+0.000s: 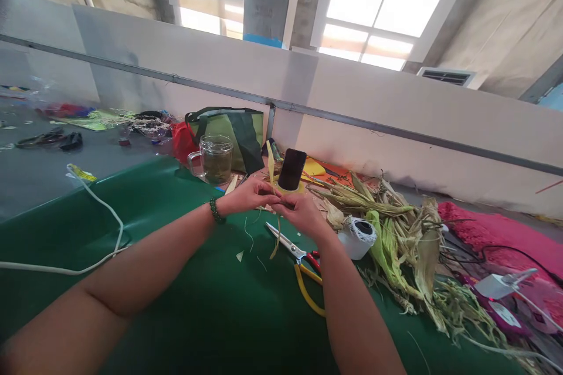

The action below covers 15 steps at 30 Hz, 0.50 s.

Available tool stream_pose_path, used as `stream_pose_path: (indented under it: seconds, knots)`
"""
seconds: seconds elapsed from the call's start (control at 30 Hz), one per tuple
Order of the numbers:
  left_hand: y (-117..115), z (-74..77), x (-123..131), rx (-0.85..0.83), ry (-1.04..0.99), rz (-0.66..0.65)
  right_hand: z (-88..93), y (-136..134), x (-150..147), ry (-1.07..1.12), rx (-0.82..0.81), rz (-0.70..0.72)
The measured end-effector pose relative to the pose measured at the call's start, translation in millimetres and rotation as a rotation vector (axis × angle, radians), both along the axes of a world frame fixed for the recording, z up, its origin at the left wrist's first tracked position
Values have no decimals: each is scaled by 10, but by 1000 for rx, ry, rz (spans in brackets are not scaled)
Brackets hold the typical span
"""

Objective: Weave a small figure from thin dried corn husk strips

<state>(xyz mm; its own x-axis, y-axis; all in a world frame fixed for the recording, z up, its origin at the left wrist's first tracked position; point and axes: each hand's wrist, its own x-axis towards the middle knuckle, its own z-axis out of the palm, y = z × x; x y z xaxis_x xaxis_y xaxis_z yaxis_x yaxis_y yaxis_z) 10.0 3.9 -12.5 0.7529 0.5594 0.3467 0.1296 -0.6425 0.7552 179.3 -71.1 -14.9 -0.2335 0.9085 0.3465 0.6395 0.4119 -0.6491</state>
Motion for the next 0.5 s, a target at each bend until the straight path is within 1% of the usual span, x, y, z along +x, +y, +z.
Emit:
stream_pose_path:
  seconds: [0.07, 0.13, 0.23, 0.33, 0.4, 0.47, 0.5]
  knots:
    - [10, 30, -21, 79, -19, 71, 2, 7, 37, 11, -10, -34]
    - [22, 56, -43, 122, -15, 110, -5, 21, 78, 34, 2, -65]
    - [29, 73, -65, 134, 42, 99, -36, 40, 122, 10, 39, -90]
    - [23, 64, -68, 153, 86, 88, -73, 53, 138, -114, 111, -144]
    - [19, 53, -65, 114, 107, 93, -90, 66, 143, -219, 157, -195]
    - [21, 45, -61, 12, 135, 98, -96, 85, 156, -275, 203, -266]
    - [24, 44, -59, -61, 144, 97, -94, 95, 166, -268, 249, -308]
